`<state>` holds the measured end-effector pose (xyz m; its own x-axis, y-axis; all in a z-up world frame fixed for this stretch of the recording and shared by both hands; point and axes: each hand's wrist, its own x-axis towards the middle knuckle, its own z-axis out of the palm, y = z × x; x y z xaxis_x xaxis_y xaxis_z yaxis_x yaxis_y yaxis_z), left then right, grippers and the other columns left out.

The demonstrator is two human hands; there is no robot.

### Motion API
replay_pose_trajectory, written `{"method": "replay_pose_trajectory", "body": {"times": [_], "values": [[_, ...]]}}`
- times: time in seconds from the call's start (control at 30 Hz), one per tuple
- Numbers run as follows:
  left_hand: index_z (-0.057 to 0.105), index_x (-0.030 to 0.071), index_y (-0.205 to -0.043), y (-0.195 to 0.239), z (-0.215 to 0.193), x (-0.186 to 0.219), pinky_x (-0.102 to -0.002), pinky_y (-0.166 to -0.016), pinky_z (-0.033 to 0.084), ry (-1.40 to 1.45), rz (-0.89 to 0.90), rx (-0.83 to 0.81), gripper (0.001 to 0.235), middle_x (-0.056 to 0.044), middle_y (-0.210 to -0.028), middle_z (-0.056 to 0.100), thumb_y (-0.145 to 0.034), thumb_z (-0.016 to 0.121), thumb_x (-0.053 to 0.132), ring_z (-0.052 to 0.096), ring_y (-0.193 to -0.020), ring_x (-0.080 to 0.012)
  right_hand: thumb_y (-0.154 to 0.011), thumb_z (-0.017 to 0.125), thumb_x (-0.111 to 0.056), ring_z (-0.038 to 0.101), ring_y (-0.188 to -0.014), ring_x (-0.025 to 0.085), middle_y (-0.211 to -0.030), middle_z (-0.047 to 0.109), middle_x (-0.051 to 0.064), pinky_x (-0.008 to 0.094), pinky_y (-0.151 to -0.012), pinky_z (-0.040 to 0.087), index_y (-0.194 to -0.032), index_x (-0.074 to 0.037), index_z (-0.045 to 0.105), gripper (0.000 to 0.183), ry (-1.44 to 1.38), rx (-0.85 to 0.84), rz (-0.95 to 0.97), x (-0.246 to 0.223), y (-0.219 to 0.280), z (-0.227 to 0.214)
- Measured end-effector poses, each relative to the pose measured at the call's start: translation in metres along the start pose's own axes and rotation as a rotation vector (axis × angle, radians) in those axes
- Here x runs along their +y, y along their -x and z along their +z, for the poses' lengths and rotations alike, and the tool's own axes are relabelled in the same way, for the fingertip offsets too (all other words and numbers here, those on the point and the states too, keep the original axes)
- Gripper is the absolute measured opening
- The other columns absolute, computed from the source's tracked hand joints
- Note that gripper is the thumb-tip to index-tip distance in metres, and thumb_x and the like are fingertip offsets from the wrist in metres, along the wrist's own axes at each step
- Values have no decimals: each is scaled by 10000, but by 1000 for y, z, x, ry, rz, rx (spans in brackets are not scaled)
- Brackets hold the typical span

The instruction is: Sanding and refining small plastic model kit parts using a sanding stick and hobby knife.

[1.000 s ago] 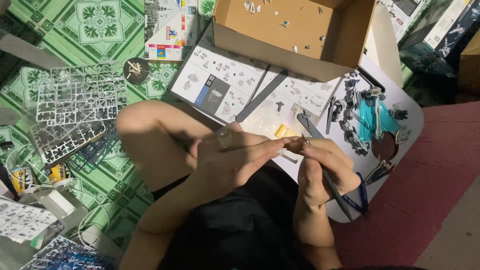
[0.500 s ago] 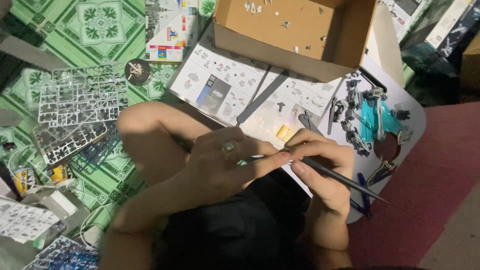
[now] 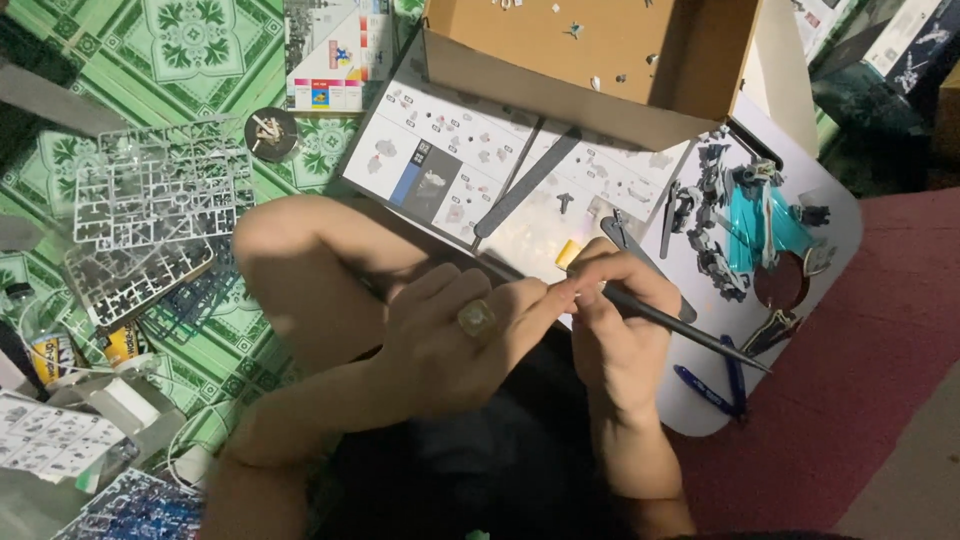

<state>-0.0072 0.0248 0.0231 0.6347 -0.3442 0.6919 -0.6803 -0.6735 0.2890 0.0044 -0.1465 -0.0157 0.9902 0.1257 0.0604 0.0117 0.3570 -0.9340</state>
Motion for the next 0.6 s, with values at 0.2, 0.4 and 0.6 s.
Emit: {"method": "replay_pose_trajectory", "body": {"times": [0.2,0.4,0.6], "values": [[586,8,-1120,7,14,-5,-239,-559,451,372,-180,29,377,-67,-931,662,-817,798,-63,609,-684,-131,-859,507,3,490,-694,97,-852,537,86,176,-649,403,-848,13,577,72,-153,18,29,0,-9,-4],[641,-30,-1050,8,11,-9,-277,-685,513,212,-16,-22,271,-91,-1154,637,-822,788,-18,636,-871,-169,-873,497,-42,451,-770,123,-856,529,77,197,-714,371,-858,-7,569,81,55,-22,-27,0,-5,-10],[632,37,-1059,-1,1,-1,-244,-540,454,368,-211,63,326,-21,-847,670,-796,801,-54,610,-653,-126,-833,551,-5,545,-786,171,-925,534,127,261,-707,554,-967,50,577,147,56,-162,4,-12,-5,-11]]}}
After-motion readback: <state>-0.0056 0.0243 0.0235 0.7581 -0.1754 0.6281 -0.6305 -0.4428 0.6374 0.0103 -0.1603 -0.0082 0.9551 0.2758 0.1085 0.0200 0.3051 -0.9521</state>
